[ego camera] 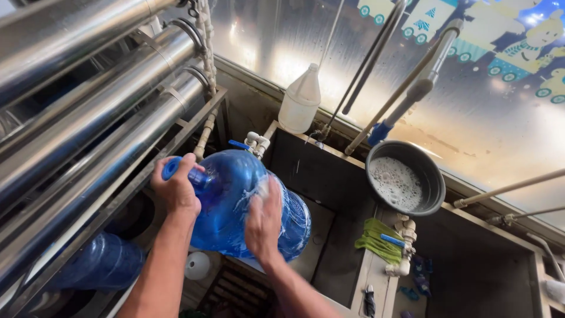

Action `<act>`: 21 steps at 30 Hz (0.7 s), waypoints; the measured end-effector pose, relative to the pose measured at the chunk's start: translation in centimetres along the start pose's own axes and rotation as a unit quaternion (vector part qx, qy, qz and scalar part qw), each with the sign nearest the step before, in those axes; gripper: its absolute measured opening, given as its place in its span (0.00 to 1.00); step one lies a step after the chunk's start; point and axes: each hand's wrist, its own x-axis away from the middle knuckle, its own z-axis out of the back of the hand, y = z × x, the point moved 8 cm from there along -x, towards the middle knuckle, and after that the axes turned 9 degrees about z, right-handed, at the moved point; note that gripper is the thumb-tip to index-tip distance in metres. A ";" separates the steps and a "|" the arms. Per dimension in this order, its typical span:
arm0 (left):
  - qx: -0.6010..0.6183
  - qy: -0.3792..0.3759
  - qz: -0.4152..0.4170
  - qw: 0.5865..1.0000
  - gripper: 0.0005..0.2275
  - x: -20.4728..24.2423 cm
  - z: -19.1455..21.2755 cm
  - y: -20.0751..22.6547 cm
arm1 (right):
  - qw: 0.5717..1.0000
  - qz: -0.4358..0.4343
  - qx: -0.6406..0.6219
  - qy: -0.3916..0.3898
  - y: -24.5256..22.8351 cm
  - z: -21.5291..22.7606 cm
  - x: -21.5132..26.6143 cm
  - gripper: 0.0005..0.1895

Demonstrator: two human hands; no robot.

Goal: The person picks up large blue water jugs and scrubs their exterior surfaces with a soapy cloth at a stainless steel sink. They rinse the jugs under running water and place them into the sink basin or on the floor among other jugs.

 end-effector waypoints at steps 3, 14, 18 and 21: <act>0.083 -0.160 -0.089 0.980 0.11 3.8 -1.9 2.6 | 0.983 0.083 0.077 -0.142 0.1 -0.8 -7.0 0.23; 0.144 -0.073 0.079 0.984 0.14 -1.1 2.2 1.2 | 0.971 -0.116 0.200 -0.054 23.0 5.8 6.6 0.27; 0.114 -0.024 0.096 0.989 0.08 -0.1 1.9 2.5 | 0.983 -0.081 0.155 0.063 13.7 1.8 9.5 0.36; 0.120 -0.077 0.053 0.988 0.11 -2.1 1.2 -0.4 | 0.998 -0.003 0.061 0.023 2.7 -0.4 2.3 0.29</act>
